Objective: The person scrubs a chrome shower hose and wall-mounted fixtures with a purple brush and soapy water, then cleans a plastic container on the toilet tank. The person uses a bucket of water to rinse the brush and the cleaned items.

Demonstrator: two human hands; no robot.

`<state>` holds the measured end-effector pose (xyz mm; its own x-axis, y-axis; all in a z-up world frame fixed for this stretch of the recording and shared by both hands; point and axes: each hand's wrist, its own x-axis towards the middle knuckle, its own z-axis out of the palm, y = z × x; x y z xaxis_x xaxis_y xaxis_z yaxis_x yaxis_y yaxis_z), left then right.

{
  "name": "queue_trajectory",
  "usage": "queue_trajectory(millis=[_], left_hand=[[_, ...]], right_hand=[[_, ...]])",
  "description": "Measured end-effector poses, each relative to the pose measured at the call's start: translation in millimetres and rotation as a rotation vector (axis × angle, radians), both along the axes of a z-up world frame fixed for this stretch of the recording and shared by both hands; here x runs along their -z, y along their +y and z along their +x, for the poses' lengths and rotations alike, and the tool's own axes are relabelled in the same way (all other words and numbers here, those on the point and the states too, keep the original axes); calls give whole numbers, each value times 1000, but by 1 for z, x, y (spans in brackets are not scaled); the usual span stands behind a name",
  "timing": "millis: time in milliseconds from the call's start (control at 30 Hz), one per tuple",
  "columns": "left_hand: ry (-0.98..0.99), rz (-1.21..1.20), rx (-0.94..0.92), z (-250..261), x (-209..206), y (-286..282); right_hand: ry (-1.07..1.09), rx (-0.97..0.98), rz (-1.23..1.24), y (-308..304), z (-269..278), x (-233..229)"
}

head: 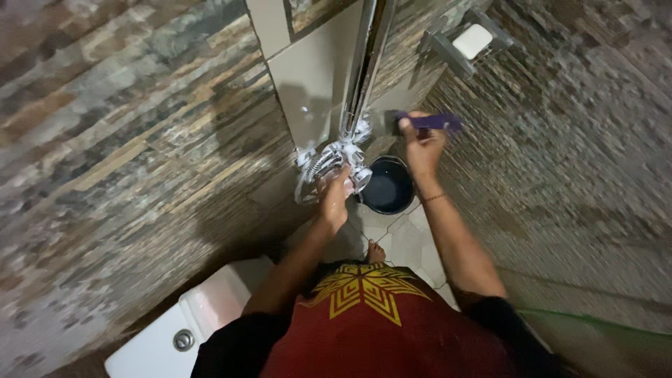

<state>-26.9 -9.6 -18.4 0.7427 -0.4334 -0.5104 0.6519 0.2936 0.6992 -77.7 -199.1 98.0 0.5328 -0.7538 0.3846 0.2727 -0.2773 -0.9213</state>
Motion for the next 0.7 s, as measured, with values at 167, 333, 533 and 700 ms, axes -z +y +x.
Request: queue_trajectory(millis=[167,333,533,700], left_hand=[[44,-484,31,14,39,0],[85,-512,-25,17,29,-7],[174,-510,68,24,38,-4],[179,-503,-23,22,53,-11]], right_hand=[[51,-275,-107,7,-15,-31],[29,-425,-272,20,-5,-29],[57,-234,-119,18,13,-17],[113,-151,-103,15,3,-8]])
